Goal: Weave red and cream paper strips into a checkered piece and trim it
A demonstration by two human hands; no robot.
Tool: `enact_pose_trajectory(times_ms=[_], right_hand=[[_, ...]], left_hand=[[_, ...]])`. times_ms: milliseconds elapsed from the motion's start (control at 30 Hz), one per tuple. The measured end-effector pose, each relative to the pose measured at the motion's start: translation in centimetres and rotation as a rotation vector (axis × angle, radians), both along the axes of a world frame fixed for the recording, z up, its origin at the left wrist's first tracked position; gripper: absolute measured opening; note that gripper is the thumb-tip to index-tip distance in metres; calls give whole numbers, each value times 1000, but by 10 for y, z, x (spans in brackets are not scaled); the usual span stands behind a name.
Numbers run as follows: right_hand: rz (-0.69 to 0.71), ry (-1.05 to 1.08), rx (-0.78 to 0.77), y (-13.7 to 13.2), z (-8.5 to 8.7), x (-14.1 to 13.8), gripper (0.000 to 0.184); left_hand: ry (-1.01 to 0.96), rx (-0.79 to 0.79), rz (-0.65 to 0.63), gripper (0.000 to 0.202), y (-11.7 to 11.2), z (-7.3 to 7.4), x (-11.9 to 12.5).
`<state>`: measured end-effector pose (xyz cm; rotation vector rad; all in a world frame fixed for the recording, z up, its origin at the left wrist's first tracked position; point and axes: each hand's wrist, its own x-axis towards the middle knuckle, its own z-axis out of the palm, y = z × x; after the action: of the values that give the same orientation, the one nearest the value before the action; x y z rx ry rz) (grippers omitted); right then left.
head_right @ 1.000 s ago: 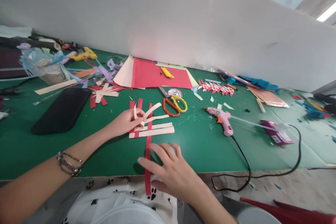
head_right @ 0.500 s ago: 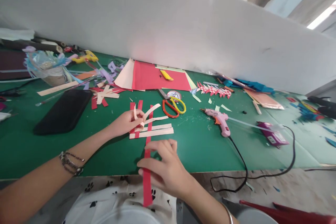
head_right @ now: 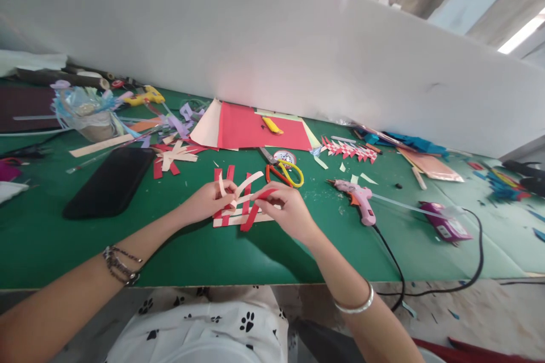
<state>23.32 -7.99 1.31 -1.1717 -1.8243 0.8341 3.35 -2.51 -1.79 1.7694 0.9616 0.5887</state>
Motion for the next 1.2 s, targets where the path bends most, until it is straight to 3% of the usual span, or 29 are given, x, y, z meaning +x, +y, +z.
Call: enact_pose_trajectory(times_ms=[233,433,700,900,1200], right_hand=[[58,37,-208,33,-8,11,14],[-2,114,-254,55,-24,10,16],[39,193,-342,56,-30,8,29],[96,29,-269,59,-38,8,12],[119,-12,-276,62,-38,6,10]], left_hand=[[-39,-15,-18,14,3,-6,-1],[-49,-38,-6,15,2,-3,-1],[-38,-47,11,14,0,0,0],[-55,-66,1,11,-1,1,0],[-59,-73,-21,16,-1,-2,0]])
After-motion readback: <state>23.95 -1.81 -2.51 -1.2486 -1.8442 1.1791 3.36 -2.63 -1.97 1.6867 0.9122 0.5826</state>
